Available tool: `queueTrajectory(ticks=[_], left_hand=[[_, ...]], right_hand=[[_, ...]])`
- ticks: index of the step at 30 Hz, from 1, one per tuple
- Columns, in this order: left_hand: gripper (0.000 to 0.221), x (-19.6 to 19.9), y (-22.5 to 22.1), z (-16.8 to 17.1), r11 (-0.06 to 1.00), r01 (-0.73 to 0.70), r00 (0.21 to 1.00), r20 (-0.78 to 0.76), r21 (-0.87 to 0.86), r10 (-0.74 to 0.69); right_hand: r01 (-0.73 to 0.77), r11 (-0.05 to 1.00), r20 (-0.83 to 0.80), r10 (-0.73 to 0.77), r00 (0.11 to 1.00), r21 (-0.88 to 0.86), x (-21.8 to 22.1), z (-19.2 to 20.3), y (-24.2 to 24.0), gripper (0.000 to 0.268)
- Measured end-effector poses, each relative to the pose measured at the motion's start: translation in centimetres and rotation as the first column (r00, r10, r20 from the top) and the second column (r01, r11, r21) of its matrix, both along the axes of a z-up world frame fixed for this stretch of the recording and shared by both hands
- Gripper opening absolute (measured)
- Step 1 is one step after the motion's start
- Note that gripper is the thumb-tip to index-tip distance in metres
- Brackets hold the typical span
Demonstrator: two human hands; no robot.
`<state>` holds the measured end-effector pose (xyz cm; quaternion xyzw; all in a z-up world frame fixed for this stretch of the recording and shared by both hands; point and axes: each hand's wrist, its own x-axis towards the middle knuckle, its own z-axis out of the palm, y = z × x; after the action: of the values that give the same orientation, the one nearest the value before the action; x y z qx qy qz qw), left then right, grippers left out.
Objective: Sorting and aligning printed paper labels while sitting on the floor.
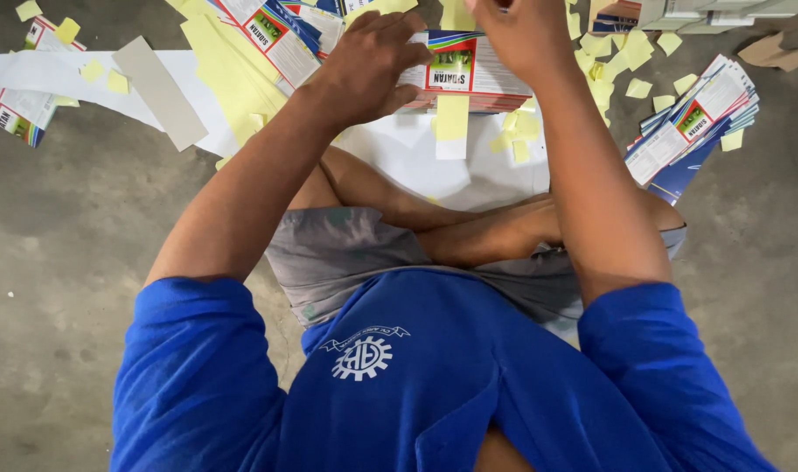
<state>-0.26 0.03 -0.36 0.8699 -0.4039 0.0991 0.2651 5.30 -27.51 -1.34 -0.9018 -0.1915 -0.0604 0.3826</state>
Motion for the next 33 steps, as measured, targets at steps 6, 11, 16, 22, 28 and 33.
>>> queueTrajectory(ticks=[6, 11, 16, 22, 28, 33], left_hand=[[0.047, -0.6, -0.3, 1.1, 1.000, -0.013, 0.998, 0.058, 0.012, 0.012], [0.036, -1.0, -0.8, 0.5, 0.998, -0.061, 0.986, 0.152, -0.022, 0.063], [0.031, -1.3, -1.2, 0.9, 0.999, -0.038, 0.982, 0.187, 0.025, 0.032], [0.028, -0.9, -1.7, 1.0, 0.997, 0.013, 0.986, 0.167, 0.072, -0.025], [0.027, -1.5, -2.2, 2.0, 0.999, -0.032, 0.993, 0.112, 0.012, 0.031], [0.029, -1.6, -1.9, 1.3, 0.998, -0.056, 0.991, 0.123, 0.011, 0.055]], right_hand=[[-0.216, 0.976, 0.200, 0.217, 0.956, -0.024, -6.2, 4.4, 1.0, 0.011], [-0.120, 0.984, 0.319, 0.156, 0.935, -0.131, -8.5, 3.7, 1.0, 0.018], [-0.103, 0.976, 0.397, 0.173, 0.902, -0.192, -9.0, 3.8, 1.4, 0.023], [-0.081, 0.976, 0.428, 0.163, 0.889, -0.203, -8.9, 3.6, 1.3, 0.029], [-0.112, 0.977, 0.432, 0.183, 0.883, -0.184, -8.6, 2.7, 1.0, 0.031], [-0.126, 0.960, 0.420, 0.224, 0.879, -0.249, -9.3, 3.5, 0.7, 0.026]])
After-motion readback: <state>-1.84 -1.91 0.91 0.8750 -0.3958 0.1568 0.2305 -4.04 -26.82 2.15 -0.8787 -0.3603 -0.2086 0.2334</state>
